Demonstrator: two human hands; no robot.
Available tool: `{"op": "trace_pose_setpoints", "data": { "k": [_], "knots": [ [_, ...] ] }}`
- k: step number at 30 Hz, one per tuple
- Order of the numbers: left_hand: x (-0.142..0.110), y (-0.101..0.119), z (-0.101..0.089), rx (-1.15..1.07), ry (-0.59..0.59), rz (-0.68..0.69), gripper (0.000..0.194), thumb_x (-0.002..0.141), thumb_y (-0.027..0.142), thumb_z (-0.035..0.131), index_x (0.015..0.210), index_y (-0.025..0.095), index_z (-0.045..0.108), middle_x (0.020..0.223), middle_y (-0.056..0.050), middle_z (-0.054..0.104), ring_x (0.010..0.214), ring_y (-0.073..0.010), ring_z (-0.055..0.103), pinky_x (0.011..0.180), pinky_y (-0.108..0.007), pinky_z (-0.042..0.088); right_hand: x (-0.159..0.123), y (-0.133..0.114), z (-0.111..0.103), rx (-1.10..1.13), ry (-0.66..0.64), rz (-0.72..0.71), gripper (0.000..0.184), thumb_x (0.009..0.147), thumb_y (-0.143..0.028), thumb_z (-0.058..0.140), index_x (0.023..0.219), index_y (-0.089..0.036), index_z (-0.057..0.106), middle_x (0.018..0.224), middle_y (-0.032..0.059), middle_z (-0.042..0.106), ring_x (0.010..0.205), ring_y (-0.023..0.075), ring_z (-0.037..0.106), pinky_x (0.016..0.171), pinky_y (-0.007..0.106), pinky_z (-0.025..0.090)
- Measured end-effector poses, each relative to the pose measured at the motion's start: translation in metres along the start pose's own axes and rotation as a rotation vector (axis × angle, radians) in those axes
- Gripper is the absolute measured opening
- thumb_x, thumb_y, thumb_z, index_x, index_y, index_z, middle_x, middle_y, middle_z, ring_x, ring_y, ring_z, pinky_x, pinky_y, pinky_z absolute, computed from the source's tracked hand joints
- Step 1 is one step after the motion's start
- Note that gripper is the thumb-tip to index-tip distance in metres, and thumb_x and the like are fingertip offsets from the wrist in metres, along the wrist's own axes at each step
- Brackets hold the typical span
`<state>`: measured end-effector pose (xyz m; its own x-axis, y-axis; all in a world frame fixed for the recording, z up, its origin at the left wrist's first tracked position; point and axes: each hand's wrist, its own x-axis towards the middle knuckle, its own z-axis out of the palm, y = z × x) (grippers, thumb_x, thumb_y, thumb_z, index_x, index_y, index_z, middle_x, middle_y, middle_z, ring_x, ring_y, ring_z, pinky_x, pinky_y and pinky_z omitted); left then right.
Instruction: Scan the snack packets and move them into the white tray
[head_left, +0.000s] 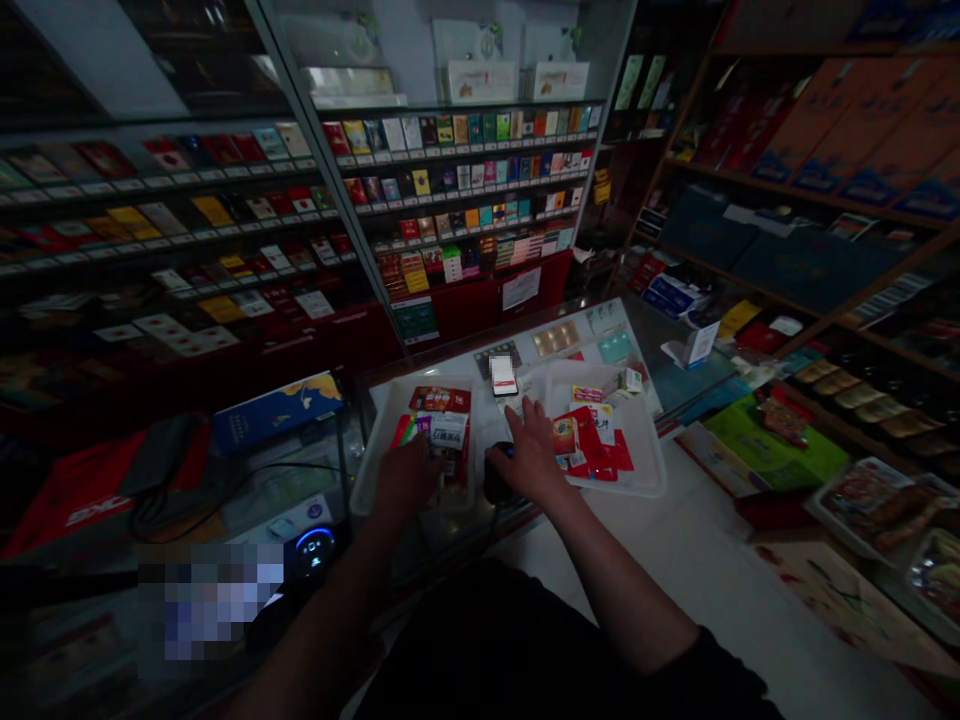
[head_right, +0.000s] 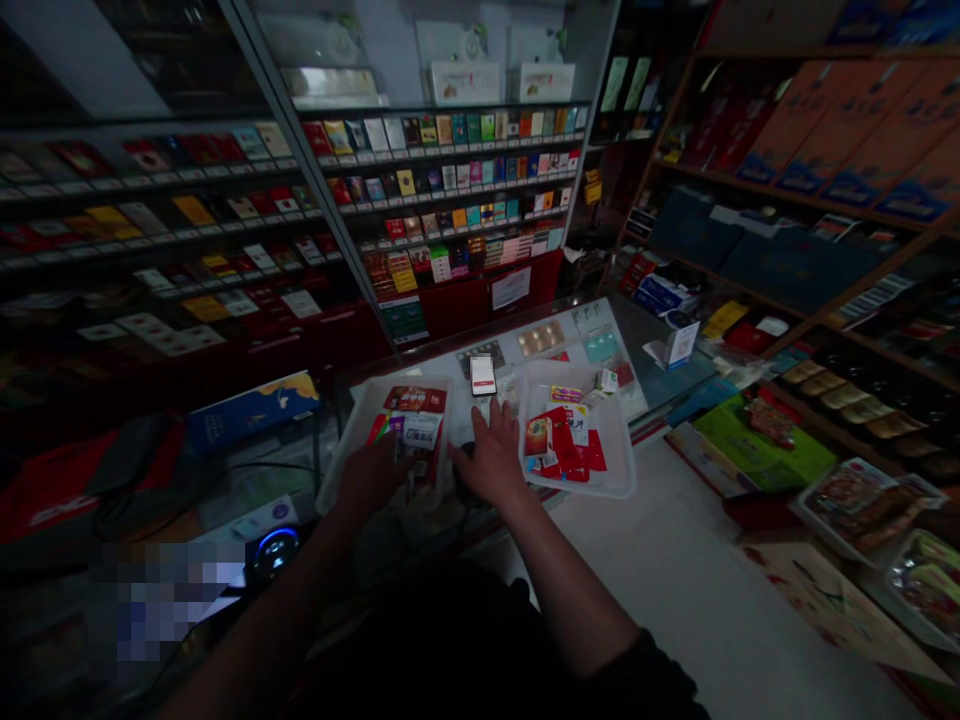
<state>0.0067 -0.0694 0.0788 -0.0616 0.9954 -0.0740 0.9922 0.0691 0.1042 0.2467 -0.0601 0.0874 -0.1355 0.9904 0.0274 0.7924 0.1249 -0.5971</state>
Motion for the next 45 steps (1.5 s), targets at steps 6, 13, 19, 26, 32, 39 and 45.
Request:
{"op": "trace_pose_setpoints", "data": {
  "k": [6, 13, 19, 26, 32, 39, 45],
  "knots": [
    [-0.001, -0.017, 0.014, -0.017, 0.013, -0.021, 0.049, 0.093, 0.053, 0.058, 0.129, 0.019, 0.063, 0.110, -0.016, 0.078, 0.100, -0.0322, 0.074, 0.083, -0.039, 0.053, 0.009, -0.048, 0.025, -0.064, -0.080, -0.130, 0.074, 0.089, -0.033, 0.072, 0.157, -0.018, 0.047, 0.175, 0.0165, 0.021, 0.164, 0.0404, 0.000, 0.130, 0.062, 0.005],
    [0.006, -0.023, 0.020, 0.007, 0.003, -0.024, 0.049, 0.090, 0.056, 0.063, 0.117, 0.015, 0.069, 0.108, -0.019, 0.077, 0.106, -0.0357, 0.073, 0.091, -0.043, 0.053, 0.023, -0.076, 0.061, -0.162, -0.128, -0.264, 0.070, 0.086, -0.026, 0.073, 0.153, -0.021, 0.051, 0.164, 0.0175, 0.041, 0.163, 0.0410, 0.009, 0.129, 0.064, 0.006],
    [0.013, -0.030, 0.027, -0.015, -0.024, -0.021, 0.038, 0.091, 0.040, 0.062, 0.120, 0.017, 0.070, 0.112, -0.018, 0.076, 0.112, -0.0341, 0.071, 0.096, -0.044, 0.051, 0.032, -0.084, 0.081, -0.245, -0.220, -0.302, 0.068, 0.090, -0.026, 0.070, 0.154, -0.021, 0.049, 0.152, 0.0176, 0.053, 0.161, 0.0420, 0.013, 0.128, 0.064, 0.009],
    [0.015, -0.045, 0.027, -0.031, -0.034, 0.020, 0.029, 0.094, 0.033, 0.057, 0.111, 0.016, 0.073, 0.105, -0.018, 0.077, 0.107, -0.0359, 0.072, 0.092, -0.046, 0.052, 0.043, -0.087, 0.092, -0.348, -0.218, -0.316, 0.058, 0.096, -0.031, 0.066, 0.151, -0.020, 0.053, 0.153, 0.0204, 0.052, 0.157, 0.0411, 0.026, 0.126, 0.063, 0.013],
    [0.012, -0.052, 0.024, -0.085, -0.054, 0.042, 0.031, 0.094, 0.026, 0.054, 0.116, 0.019, 0.075, 0.108, -0.017, 0.079, 0.106, -0.0357, 0.074, 0.094, -0.048, 0.051, 0.059, -0.091, 0.097, -0.435, -0.232, -0.335, 0.032, 0.098, -0.027, 0.060, 0.127, -0.017, 0.071, 0.133, 0.0177, 0.068, 0.146, 0.0361, 0.043, 0.122, 0.055, 0.024],
    [0.013, -0.063, 0.032, -0.182, -0.090, 0.086, 0.041, 0.092, 0.014, 0.050, 0.122, 0.019, 0.077, 0.109, -0.017, 0.079, 0.100, -0.0315, 0.076, 0.085, -0.039, 0.054, 0.068, -0.091, 0.092, -0.465, -0.279, -0.366, 0.023, 0.090, -0.028, 0.069, 0.105, -0.014, 0.078, 0.116, 0.0183, 0.076, 0.131, 0.0341, 0.056, 0.114, 0.047, 0.034],
    [0.013, -0.076, 0.030, -0.385, -0.135, 0.061, 0.032, 0.092, 0.022, 0.059, 0.117, 0.019, 0.078, 0.114, -0.015, 0.079, 0.104, -0.0282, 0.074, 0.088, -0.035, 0.053, 0.072, -0.083, 0.077, -0.477, -0.276, -0.235, 0.023, 0.093, -0.022, 0.061, 0.107, -0.015, 0.078, 0.117, 0.0188, 0.075, 0.123, 0.0322, 0.063, 0.105, 0.045, 0.042]
  ]
}}
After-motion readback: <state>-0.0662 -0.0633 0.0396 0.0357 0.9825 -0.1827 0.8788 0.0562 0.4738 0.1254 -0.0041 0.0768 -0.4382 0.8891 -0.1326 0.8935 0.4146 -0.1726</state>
